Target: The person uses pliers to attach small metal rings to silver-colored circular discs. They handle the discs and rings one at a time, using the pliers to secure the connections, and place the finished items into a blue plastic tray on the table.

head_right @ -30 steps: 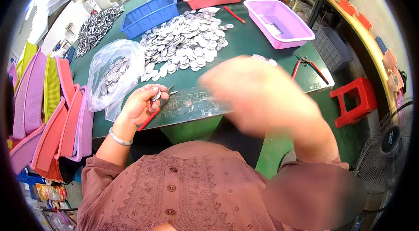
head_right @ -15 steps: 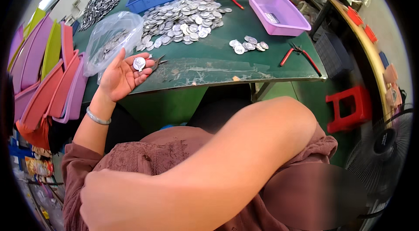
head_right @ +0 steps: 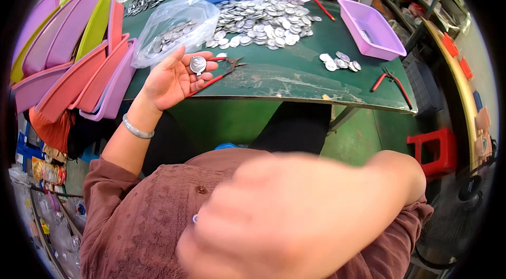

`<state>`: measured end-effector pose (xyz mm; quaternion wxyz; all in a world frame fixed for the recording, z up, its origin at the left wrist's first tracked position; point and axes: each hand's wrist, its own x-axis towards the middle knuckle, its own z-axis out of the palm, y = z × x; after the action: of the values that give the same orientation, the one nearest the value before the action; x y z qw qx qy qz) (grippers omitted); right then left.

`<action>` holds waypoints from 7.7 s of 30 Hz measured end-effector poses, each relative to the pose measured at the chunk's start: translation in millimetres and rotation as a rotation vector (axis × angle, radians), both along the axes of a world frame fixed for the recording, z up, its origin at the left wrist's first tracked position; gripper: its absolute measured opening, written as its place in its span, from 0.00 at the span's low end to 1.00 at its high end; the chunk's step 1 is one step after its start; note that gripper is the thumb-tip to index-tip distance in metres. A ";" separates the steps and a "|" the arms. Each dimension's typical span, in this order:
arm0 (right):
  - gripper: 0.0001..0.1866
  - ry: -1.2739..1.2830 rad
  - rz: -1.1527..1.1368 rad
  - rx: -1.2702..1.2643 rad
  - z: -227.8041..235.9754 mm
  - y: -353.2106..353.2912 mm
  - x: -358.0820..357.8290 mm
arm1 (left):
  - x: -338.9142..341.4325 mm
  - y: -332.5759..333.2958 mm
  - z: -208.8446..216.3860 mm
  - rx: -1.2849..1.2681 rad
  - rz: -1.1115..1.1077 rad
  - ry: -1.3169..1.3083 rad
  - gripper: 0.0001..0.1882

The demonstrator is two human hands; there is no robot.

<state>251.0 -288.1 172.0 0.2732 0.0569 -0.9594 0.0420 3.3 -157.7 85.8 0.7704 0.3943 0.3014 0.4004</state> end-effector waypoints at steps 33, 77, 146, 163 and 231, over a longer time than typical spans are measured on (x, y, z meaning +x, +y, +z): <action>0.03 0.661 -0.756 -0.631 -116.1 96.9 -50.7 | 21.3 -18.6 -30.7 0.444 0.077 0.125 0.12; 0.06 -0.134 -0.916 -0.843 -69.3 505.8 -24.6 | 26.4 282.5 -23.1 -0.255 0.244 -0.200 0.09; 0.05 -0.595 -0.925 0.023 -120.4 777.1 -71.0 | -3.4 327.7 -63.5 -0.456 0.146 -0.568 0.11; 0.10 -0.712 -1.023 -0.076 -126.2 771.2 -98.0 | -5.2 328.6 -64.8 -0.454 0.132 -0.577 0.12; 0.09 -0.740 -0.486 -1.391 -47.7 635.9 -117.3 | -1.9 333.7 -52.3 -0.516 0.340 -0.828 0.20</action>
<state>133.7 347.8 124.3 -0.0861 -0.3519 -0.7278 0.5823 1.4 176.0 33.5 0.8212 -0.0550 0.1199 0.5552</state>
